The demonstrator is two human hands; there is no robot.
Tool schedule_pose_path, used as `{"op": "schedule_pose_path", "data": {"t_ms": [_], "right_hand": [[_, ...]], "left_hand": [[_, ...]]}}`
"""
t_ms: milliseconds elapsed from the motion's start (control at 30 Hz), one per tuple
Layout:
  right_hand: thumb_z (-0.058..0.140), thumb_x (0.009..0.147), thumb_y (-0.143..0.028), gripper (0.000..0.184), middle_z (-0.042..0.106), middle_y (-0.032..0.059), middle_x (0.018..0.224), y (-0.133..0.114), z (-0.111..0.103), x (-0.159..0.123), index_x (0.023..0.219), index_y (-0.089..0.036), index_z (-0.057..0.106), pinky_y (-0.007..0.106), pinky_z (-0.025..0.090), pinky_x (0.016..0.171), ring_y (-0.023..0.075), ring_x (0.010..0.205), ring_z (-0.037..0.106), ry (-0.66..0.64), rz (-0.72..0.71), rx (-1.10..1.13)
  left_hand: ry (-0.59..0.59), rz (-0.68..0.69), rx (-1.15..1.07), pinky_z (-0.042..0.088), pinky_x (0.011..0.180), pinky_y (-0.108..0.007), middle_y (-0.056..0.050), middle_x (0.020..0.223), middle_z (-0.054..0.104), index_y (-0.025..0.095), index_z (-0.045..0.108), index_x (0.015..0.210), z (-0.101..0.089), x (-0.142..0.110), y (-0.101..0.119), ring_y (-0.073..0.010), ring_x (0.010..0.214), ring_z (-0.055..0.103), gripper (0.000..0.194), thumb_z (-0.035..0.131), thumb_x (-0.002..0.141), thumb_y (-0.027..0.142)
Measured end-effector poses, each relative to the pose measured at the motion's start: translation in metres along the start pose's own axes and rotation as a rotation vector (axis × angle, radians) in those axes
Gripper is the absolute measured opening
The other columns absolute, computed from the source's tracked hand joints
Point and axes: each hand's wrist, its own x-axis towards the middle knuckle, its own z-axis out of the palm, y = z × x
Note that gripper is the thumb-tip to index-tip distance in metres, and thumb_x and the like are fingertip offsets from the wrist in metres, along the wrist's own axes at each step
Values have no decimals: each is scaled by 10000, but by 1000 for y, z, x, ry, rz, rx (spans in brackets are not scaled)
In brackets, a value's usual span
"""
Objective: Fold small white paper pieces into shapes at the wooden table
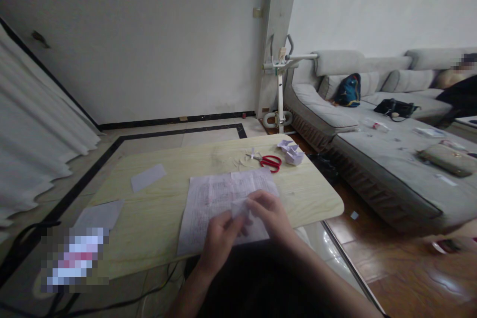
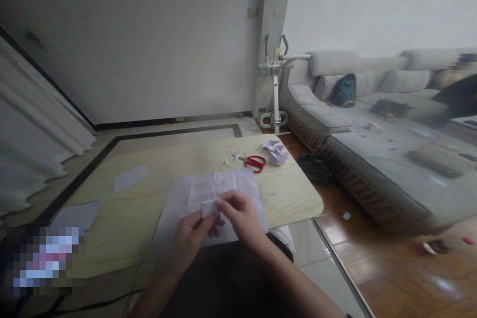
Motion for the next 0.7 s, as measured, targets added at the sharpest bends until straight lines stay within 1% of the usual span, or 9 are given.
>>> {"op": "schedule_pose_path", "data": {"t_ms": [100,167,300,400,467,533,600,700], "right_hand": [[721,778,-386,258,598,-24,588,-2,-2,1,698,-174,599,248,443,529,127,537,558,-17,-18,-88],[717,783,-386,264,612,-15,602,-1,-3,1,688,-175,589,251,449,546,133,557,570,-21,-19,-108],[717,784,-374,273,611,-20,590,2,-2,0,666,-186,557,252,447,555,137,564,573,11,-36,-65],[698,797,-393,280,606,-24,570,2,2,-2,668,-196,545,259,450,536,142,538,574,-10,-23,-6],[691,797,-422,300,591,-31,550,1,4,-2,666,-202,534,256,441,511,139,510,561,-17,-20,-7],[689,791,-453,315,587,-35,547,1,4,-1,677,-204,535,251,435,505,135,504,553,-36,-16,-42],[688,789,-469,317,600,-31,568,1,2,1,692,-199,554,248,437,522,135,529,560,-81,2,-99],[679,801,-464,324,603,-27,590,1,-1,2,670,-192,563,243,435,551,136,572,569,-117,20,-194]], "left_hand": [[-10,12,2,488,565,-218,-15,613,669,144,694,713,-1,-2,0,-133,582,608,328,618,871,422],[-24,18,-4,485,571,-215,-10,627,672,150,678,711,-1,-2,0,-132,590,609,307,615,873,403],[24,48,24,480,577,-212,4,627,656,161,667,730,0,0,-1,-137,610,605,272,609,869,387],[44,64,50,476,568,-215,6,609,638,161,661,711,0,1,-2,-139,602,597,313,591,877,417],[44,53,56,476,558,-218,2,608,643,158,657,710,-1,2,-3,-143,597,602,326,582,881,425],[48,37,59,482,561,-222,-3,626,657,159,649,717,-2,2,-5,-151,609,616,323,578,881,427],[54,24,79,488,569,-226,-1,642,660,162,647,743,-3,2,-6,-160,631,630,313,578,879,435],[58,40,157,480,569,-227,8,630,645,166,651,745,-5,2,-6,-166,637,635,310,584,872,440]]}}
